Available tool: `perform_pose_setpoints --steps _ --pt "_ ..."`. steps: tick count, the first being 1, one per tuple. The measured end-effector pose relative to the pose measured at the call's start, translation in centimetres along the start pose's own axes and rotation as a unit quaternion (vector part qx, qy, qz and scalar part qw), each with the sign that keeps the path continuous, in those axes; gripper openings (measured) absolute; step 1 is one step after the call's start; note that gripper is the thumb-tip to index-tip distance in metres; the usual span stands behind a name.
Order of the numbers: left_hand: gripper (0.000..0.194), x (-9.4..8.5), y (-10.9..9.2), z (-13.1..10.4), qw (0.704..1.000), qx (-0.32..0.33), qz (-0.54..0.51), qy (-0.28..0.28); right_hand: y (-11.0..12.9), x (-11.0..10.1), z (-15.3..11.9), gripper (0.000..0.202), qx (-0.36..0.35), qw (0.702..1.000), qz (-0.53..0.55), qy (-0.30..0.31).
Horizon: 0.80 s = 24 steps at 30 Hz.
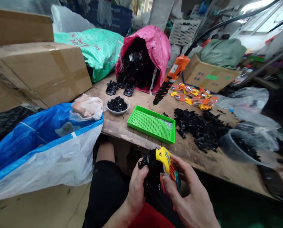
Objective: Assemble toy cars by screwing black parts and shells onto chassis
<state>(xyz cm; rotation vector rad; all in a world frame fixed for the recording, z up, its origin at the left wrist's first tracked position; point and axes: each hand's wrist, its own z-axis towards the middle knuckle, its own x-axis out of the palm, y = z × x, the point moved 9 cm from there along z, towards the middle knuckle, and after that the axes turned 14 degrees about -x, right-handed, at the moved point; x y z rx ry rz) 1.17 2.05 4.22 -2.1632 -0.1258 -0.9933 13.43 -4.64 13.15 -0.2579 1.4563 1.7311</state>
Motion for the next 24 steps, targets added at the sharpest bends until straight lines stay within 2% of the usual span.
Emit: perform_pose_setpoints --steps 3,6,9,11,15,21,24 --pt "0.039 0.4 0.3 -0.2 1.0 0.0 0.029 0.013 0.4 0.8 0.4 0.057 -0.028 1.0 -0.012 0.007" --pt "0.041 0.6 0.5 -0.4 0.997 0.017 0.079 0.012 0.0 1.5 0.5 0.059 -0.018 1.0 -0.004 0.023" --pt "0.046 0.7 0.4 -0.7 0.989 0.058 0.137 0.002 -0.9 2.1 0.1 0.058 0.021 0.998 0.034 0.042" --pt "0.047 0.9 -0.2 -1.1 0.972 0.109 0.208 -0.006 -1.5 2.2 -0.3 0.057 0.037 0.996 0.068 0.046" --pt "0.046 1.8 -1.0 -2.4 0.894 0.219 0.389 -0.033 -2.7 1.7 -1.0 0.055 0.045 0.994 0.089 0.042" --pt "0.062 2.6 -1.1 -3.5 0.75 0.291 0.577 -0.142 -3.9 1.2 -1.4 0.062 0.137 0.977 0.151 0.068" --pt "0.064 3.3 -0.9 -4.2 0.684 0.324 0.625 -0.191 -3.5 0.9 -0.6 0.063 0.141 0.973 0.162 0.087"
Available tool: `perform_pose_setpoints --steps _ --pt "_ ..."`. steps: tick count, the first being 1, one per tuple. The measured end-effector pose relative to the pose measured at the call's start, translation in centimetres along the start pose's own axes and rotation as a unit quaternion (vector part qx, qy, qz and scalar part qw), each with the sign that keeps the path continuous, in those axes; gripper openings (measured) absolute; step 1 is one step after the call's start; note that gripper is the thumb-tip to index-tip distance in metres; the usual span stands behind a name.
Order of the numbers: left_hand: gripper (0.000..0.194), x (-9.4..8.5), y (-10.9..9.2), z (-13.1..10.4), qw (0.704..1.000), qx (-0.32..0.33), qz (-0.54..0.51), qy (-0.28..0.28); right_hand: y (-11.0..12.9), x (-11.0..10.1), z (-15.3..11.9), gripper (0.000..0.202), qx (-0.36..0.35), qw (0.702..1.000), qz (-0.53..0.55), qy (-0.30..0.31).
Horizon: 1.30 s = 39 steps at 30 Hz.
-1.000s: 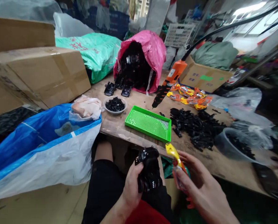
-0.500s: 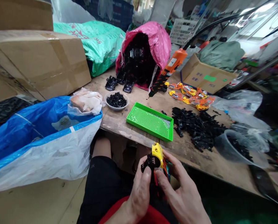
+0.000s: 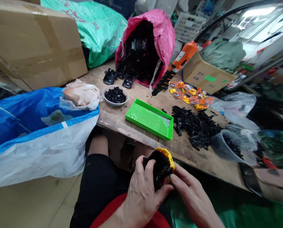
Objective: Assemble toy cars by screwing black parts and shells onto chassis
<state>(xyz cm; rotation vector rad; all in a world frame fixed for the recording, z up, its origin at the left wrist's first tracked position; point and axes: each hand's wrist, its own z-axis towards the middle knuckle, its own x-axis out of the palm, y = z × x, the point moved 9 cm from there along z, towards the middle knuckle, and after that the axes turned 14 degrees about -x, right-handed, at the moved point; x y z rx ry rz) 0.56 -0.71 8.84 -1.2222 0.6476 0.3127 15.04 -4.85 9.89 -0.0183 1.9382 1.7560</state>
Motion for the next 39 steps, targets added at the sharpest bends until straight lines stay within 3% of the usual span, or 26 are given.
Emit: perform_pose_setpoints --steps 7,16,21,25,28,30,33,36,39 --pt "0.043 0.5 -1.6 -1.2 0.988 0.021 0.129 -0.079 -0.4 -0.1 0.6 0.066 0.041 0.998 -0.036 -0.005" --pt "0.046 2.9 -1.4 -3.4 0.979 0.058 0.185 -0.064 -2.4 -1.0 2.1 0.056 0.046 0.997 -0.058 -0.01" --pt "0.042 1.8 -1.7 -2.9 0.984 0.022 0.17 -0.056 -2.6 -1.1 2.2 0.049 0.02 0.997 -0.07 -0.037" --pt "0.045 1.3 -1.4 -2.6 0.989 0.01 0.142 -0.046 -2.0 0.1 2.3 0.048 0.026 0.998 -0.056 0.013" --pt "0.046 1.1 -0.8 -2.2 0.987 0.015 0.151 -0.053 -1.3 0.7 2.2 0.059 0.045 0.998 0.008 0.05" --pt "0.045 0.8 -0.1 -1.5 0.992 0.005 0.12 -0.033 -0.9 0.7 2.0 0.063 0.049 0.994 0.07 0.061" --pt "0.039 0.2 1.6 0.1 0.996 -0.072 -0.024 0.043 -1.4 0.7 1.6 0.054 0.05 0.987 0.142 0.057" --pt "0.033 0.2 3.0 1.1 0.958 -0.165 -0.192 0.136 -3.1 1.4 0.9 0.046 0.073 0.977 0.197 0.026" --pt "0.033 0.3 3.7 1.3 0.914 -0.219 -0.291 0.18 -4.7 2.7 -0.3 0.048 0.128 0.959 0.252 -0.035"
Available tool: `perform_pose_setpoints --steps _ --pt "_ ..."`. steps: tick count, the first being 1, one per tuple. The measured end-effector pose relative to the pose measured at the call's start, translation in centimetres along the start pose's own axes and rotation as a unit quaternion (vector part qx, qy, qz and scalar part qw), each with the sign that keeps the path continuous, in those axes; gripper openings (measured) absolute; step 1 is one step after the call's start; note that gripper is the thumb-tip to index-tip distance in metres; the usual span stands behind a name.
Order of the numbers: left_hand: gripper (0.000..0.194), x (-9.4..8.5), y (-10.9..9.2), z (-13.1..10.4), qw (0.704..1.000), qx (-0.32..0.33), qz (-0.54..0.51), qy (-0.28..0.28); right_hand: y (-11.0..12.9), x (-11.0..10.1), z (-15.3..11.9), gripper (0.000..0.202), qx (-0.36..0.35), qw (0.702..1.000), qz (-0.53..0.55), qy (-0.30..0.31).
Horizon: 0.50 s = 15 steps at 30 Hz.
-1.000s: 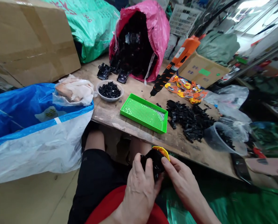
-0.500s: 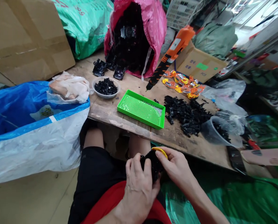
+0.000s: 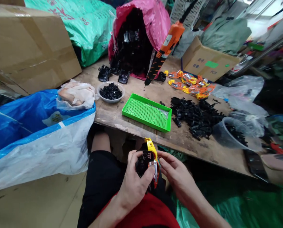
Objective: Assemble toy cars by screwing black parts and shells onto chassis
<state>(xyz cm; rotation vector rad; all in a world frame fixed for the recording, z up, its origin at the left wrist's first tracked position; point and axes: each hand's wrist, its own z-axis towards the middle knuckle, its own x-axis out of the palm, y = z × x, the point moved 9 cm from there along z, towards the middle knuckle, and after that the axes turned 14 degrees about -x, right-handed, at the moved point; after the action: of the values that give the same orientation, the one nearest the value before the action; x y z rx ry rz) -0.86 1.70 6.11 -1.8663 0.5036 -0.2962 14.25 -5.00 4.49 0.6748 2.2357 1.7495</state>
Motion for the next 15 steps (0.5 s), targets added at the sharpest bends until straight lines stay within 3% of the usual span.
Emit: perform_pose_setpoints --steps 2,4,7,9,11,15 --pt "0.032 -0.2 0.4 0.2 0.999 -0.024 -0.048 0.009 -1.5 1.0 -1.1 0.047 0.065 0.996 0.065 -0.013" --pt "0.031 -0.2 0.7 0.3 0.994 -0.046 -0.097 0.012 -2.6 2.9 -2.6 0.046 0.144 0.978 0.146 0.021" --pt "0.038 -0.6 0.6 0.5 0.984 -0.063 -0.164 0.004 -3.3 5.7 -4.6 0.046 0.252 0.927 0.265 0.08" --pt "0.043 -1.0 0.2 0.5 0.982 -0.052 -0.182 -0.009 -3.7 6.7 -5.2 0.045 0.3 0.893 0.325 0.082" --pt "0.045 -1.4 0.2 0.5 0.982 -0.037 -0.184 -0.021 -3.9 6.9 -5.0 0.045 0.302 0.885 0.35 0.06" --pt "0.05 -2.0 2.4 0.6 0.976 -0.041 -0.211 -0.043 -3.6 6.2 -3.4 0.045 0.228 0.924 0.306 0.022"
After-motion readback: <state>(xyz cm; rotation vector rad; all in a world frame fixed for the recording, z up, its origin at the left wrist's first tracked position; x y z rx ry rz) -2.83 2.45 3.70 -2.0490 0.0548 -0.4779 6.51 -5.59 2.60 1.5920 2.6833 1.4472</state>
